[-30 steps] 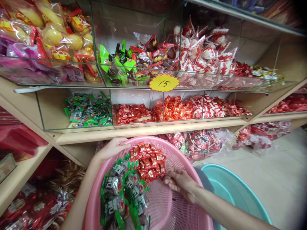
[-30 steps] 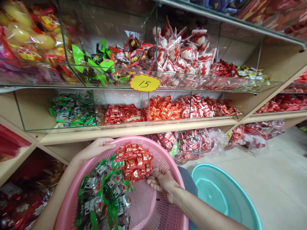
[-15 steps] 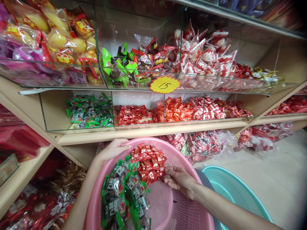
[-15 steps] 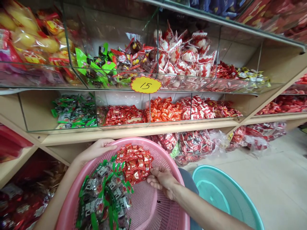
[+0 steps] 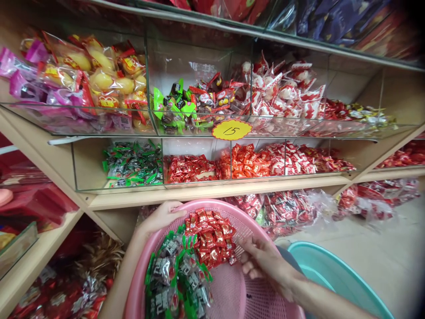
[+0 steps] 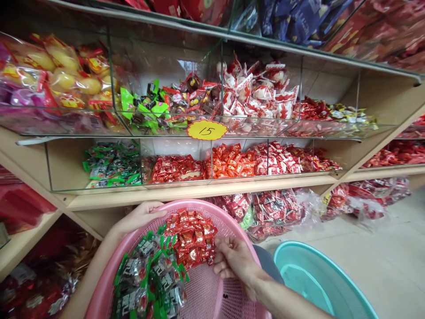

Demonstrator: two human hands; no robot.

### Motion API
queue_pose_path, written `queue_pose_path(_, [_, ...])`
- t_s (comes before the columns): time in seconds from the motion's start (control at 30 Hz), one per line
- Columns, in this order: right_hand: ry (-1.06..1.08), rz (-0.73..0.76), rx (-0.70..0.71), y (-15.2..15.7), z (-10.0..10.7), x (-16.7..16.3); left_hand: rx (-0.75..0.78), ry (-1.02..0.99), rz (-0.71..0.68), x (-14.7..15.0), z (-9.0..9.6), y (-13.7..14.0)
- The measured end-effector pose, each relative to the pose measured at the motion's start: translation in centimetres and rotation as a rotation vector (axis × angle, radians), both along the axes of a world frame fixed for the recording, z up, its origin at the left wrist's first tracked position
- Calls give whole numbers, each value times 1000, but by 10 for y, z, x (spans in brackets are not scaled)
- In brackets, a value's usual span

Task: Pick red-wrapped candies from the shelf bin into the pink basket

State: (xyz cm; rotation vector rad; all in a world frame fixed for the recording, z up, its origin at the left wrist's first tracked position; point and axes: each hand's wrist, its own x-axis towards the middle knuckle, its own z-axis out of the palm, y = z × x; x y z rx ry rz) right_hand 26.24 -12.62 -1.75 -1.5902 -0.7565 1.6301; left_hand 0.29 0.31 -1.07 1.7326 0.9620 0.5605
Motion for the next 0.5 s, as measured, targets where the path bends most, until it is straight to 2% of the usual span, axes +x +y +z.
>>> queue_pose_path(0.07, [-129,112,175,14,25,-3,-5,-19,5,0,-2,1])
queue_pose_path(0.13, [-281,254,450,39,54,-7,-1,-26,18,1,-4,2])
queue_pose_path(0.23, [-589,422,863,91,93,-18,-4,-29,38,1,-4,1])
queue_pose_path(0.3, [-881,529,1025,131,109,-28,1,-33,45,1,-4,1])
queue_pose_path(0.37, [-1239,635,1093,168,114,-39,14,-21,47,1,-4,1])
queue_pose_path(0.43, [-1523,787,1010,198,110,-49,28,5,60,0,-4,2])
queue_pose_path(0.5, [-1657,882,899,219,101,-58,29,12,69,-1,-6,2])
